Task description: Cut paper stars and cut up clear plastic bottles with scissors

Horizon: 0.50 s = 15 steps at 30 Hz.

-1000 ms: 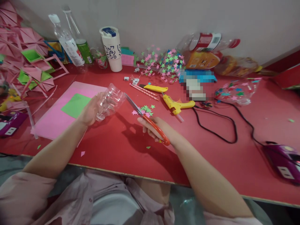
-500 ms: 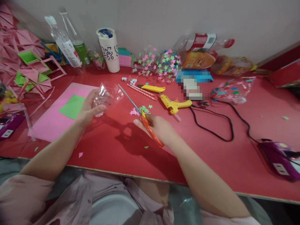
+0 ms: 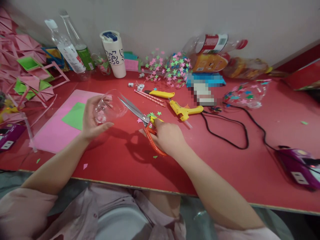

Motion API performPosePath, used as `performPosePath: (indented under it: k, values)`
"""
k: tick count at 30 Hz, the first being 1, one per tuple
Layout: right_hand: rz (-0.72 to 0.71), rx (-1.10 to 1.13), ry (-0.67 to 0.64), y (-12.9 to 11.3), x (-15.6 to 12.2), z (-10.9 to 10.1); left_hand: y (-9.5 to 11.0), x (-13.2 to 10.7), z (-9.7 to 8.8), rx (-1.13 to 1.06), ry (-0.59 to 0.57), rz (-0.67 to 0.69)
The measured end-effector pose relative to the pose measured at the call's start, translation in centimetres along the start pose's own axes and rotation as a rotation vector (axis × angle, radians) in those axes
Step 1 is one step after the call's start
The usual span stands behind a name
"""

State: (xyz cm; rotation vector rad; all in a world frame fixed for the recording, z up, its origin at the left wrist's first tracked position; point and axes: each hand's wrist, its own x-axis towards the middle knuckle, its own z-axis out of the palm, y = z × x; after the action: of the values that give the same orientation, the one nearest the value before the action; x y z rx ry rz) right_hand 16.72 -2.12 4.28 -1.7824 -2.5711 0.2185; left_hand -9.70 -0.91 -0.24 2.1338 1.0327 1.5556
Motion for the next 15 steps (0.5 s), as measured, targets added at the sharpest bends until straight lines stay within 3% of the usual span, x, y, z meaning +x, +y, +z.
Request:
performPosePath:
  k: [9,15]
  values:
    - [-0.014,0.092,-0.051,-0.04,-0.02,0.01,0.11,-0.11,0.39,0.016,0.024,-0.075]
    - [-0.016,0.301,-0.064,0.26,0.13,0.08,0.37,0.04,0.4,-0.008,0.054,-0.107]
